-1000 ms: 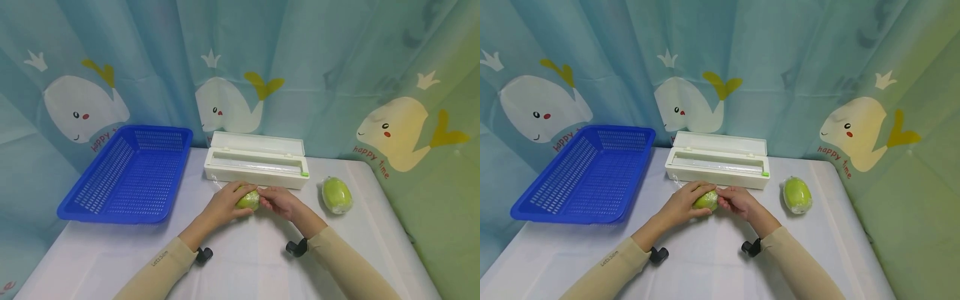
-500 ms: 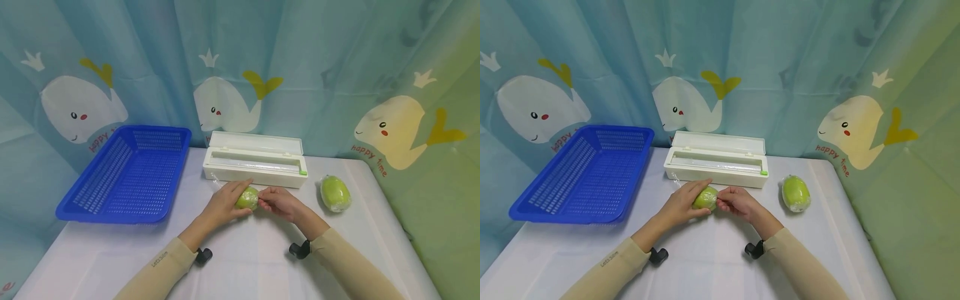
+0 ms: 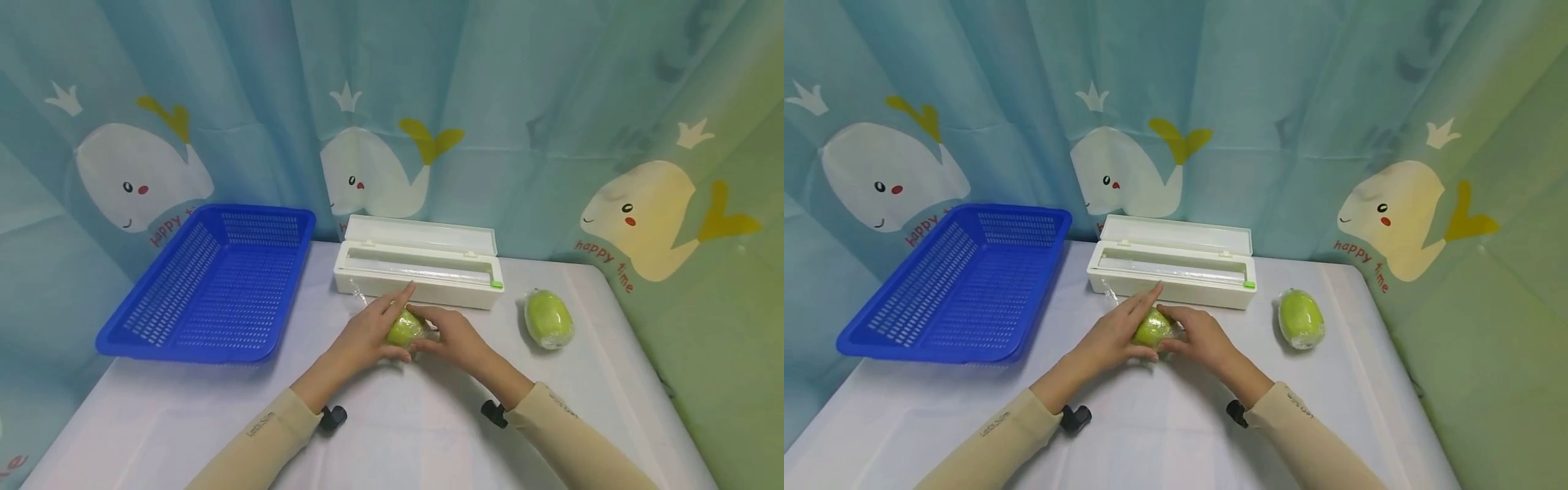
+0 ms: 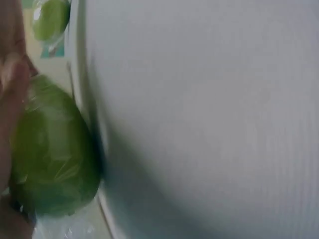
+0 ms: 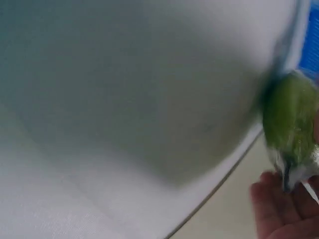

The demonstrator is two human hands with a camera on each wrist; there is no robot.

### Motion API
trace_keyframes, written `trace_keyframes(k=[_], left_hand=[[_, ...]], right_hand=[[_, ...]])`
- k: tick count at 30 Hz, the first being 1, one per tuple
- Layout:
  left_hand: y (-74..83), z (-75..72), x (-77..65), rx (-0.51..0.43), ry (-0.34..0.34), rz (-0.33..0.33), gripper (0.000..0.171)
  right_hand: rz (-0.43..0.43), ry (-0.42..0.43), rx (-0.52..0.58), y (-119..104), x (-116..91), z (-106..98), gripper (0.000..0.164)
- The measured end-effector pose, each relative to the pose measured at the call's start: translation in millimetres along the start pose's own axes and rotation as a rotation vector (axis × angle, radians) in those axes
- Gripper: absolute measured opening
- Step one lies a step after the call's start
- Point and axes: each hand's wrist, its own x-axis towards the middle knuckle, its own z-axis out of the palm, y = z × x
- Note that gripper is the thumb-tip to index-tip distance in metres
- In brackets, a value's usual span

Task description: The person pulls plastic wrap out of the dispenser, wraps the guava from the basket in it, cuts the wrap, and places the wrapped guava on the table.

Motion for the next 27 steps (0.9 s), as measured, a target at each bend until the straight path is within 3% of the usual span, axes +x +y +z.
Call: trace_keyframes(k=[2, 4, 7, 9, 13, 16, 18, 22, 27], left_hand=[[-1.5, -8.6, -1.3, 0.024, 0.014, 0.009, 0.104], [-5.1, -19.0, -2.2, 0.069, 0.054, 0.016, 0.078], [-12.9, -33.7, -3.8, 0.148, 0.073, -0.036, 0.047], [-18.1, -40.3, -4.7, 0.168, 0.029, -0.08, 0.04], [-22.3, -48.0, -9.4, 0.134, -0.15, -0.19, 0.041], [-23.1, -51.6, -17.6, 0.122, -0.191, -0.22, 0.039], [-24.0, -51.9, -23.5, 0.144, -0.153, -0.203, 0.034], [-22.4, -48.0, -31.3, 0.17, -0.001, -0.165, 0.026], [-9.1, -40.9, -33.9, 0.127, 0.118, -0.215, 0.022]], right_hand=[[-0.017, -0.013, -0.053, 0, 0, 3, 0.068], [-0.003, -0.006, -0.085, -1, -1, 4, 0.069], [-0.025, -0.022, -0.104, -6, 1, 5, 0.085], [-0.079, -0.062, -0.136, -12, 4, 6, 0.095], [-0.189, -0.139, -0.23, -21, 11, 9, 0.094], [-0.16, -0.154, -0.244, -22, 13, 10, 0.097], [-0.108, -0.15, -0.226, -21, 12, 11, 0.099], [-0.071, -0.121, -0.177, -18, 11, 11, 0.097], [-0.067, -0.092, -0.162, -18, 9, 9, 0.092]])
